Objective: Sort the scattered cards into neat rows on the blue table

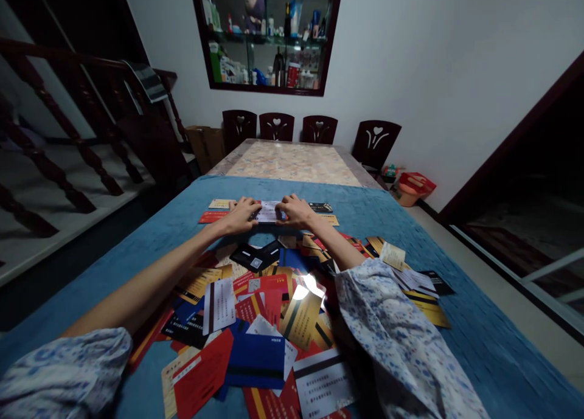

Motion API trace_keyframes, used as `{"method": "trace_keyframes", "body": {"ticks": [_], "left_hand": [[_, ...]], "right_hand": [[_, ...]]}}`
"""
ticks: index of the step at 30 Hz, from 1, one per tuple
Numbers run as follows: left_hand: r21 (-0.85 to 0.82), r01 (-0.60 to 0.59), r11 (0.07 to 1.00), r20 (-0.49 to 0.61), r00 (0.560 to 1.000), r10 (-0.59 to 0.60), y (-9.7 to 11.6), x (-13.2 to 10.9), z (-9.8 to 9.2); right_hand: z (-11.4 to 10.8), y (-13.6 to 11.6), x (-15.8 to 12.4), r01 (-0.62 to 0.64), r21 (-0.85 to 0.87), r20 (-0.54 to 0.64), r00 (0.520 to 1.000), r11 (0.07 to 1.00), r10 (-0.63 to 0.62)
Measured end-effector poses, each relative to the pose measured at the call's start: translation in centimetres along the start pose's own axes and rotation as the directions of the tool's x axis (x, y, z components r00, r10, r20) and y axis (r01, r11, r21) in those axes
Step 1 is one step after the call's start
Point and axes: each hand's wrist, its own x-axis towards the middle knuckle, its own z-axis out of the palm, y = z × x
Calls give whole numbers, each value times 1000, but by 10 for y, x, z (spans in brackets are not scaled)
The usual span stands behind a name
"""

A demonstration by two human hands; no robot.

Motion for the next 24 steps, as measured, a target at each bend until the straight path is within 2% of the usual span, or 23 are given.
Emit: {"method": "trace_keyframes", "body": {"ticks": [8, 24], "left_hand": [[41, 29, 999, 74, 997, -32, -4, 23, -3], [83, 35, 996, 147, 988, -47, -21, 75, 12]], "right_hand": [[1, 15, 18, -26, -17, 71, 997, 1000, 27], [14, 42, 56, -74, -55, 167, 983, 996, 82]]}}
